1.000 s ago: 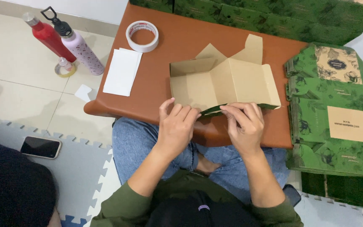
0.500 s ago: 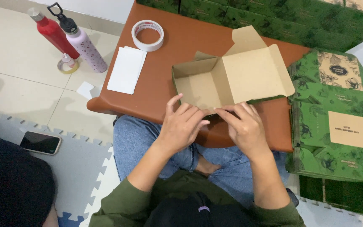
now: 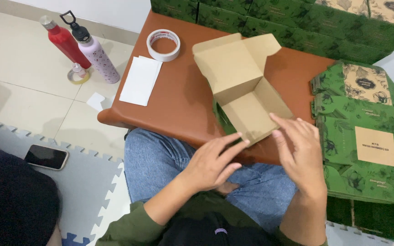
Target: The person assembles flat cardboard boxes by folding the sides and tucking the flaps to form a cube. They then place a small white paper insert inside each box and close the top flaps. The finished boxes are stacked on the table.
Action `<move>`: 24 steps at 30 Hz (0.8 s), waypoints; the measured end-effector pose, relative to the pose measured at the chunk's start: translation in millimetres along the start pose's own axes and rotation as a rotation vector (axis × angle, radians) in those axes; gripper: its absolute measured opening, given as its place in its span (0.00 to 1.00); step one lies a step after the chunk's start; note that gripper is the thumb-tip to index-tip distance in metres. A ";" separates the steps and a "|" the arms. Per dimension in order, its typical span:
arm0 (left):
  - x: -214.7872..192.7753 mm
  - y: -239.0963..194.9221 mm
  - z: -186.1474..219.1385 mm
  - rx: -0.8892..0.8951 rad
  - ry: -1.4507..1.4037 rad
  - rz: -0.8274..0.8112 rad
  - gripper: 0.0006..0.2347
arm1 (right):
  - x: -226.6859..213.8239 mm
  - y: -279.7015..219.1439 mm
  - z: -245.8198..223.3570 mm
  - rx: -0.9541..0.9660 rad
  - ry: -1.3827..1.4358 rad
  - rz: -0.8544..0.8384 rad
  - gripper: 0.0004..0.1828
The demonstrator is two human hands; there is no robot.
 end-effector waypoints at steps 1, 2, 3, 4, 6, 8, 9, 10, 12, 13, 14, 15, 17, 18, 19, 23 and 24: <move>2.4 0.4 -0.7 -0.001 -0.001 -0.002 0.19 | 4.4 -1.2 -2.4 0.002 0.001 0.000 0.18; 4.6 1.4 -1.1 0.030 0.018 0.026 0.17 | 8.7 -2.8 -5.2 -0.030 -0.012 -0.035 0.17; 7.0 2.6 -1.4 0.061 0.037 0.055 0.16 | 12.7 -4.4 -7.7 -0.061 -0.024 -0.069 0.16; 3.8 3.1 -9.4 0.064 0.032 0.049 0.16 | 16.9 -4.4 -8.7 -0.054 -0.025 -0.067 0.16; -2.7 3.9 -26.2 0.012 0.170 0.110 0.16 | 25.6 -4.4 -10.5 -0.074 -0.033 -0.024 0.09; -13.6 16.0 -31.8 -0.016 0.232 0.082 0.15 | 33.2 -7.8 -5.1 -0.046 -0.036 -0.002 0.08; -19.4 21.6 -34.6 -0.045 0.298 0.059 0.14 | 37.1 -9.4 -2.9 -0.025 -0.040 0.020 0.08; -20.7 24.1 -38.0 -0.045 0.298 0.058 0.14 | 38.9 -9.3 -2.6 -0.024 -0.039 0.020 0.08; -23.2 28.7 -44.2 -0.048 0.391 0.036 0.07 | 41.9 -9.3 -2.6 -0.023 -0.043 0.069 0.09; -20.3 29.0 -51.1 -0.050 0.390 0.035 0.07 | 44.1 -10.4 -1.2 -0.022 -0.042 0.067 0.09; -17.9 29.6 -58.6 -0.075 0.377 0.070 0.04 | 46.2 -10.8 0.3 -0.024 -0.048 0.080 0.10; -15.7 30.1 -66.1 -0.101 0.364 0.105 0.02 | 48.4 -11.2 1.6 -0.026 -0.053 0.092 0.10; -19.0 36.8 -66.6 -0.142 0.246 0.139 0.01 | 47.2 -8.8 -3.2 -0.033 -0.058 0.104 0.10; -20.3 39.3 -66.6 -0.183 0.127 0.170 0.01 | 46.7 -8.9 -5.9 -0.036 -0.062 0.116 0.10; -16.8 39.3 -69.7 -0.185 0.125 0.169 0.01 | 46.5 -8.7 -6.4 -0.035 -0.062 0.114 0.10; -3.3 41.9 -72.2 -0.177 -0.023 0.200 0.01 | 46.0 -8.7 -5.7 -0.045 -0.062 0.133 0.09; -0.3 42.4 -69.6 -0.145 -0.005 0.209 0.02 | 45.9 -9.0 -5.3 -0.063 -0.055 0.143 0.09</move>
Point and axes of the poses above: each hand's wrist, its own y-axis towards the middle knuckle, its own x-axis out of the palm, z = x × y, the point moved 1 cm from there along y, towards the middle knuckle, and after that the axes turned 6 degrees about -y, right-handed, at the moved point
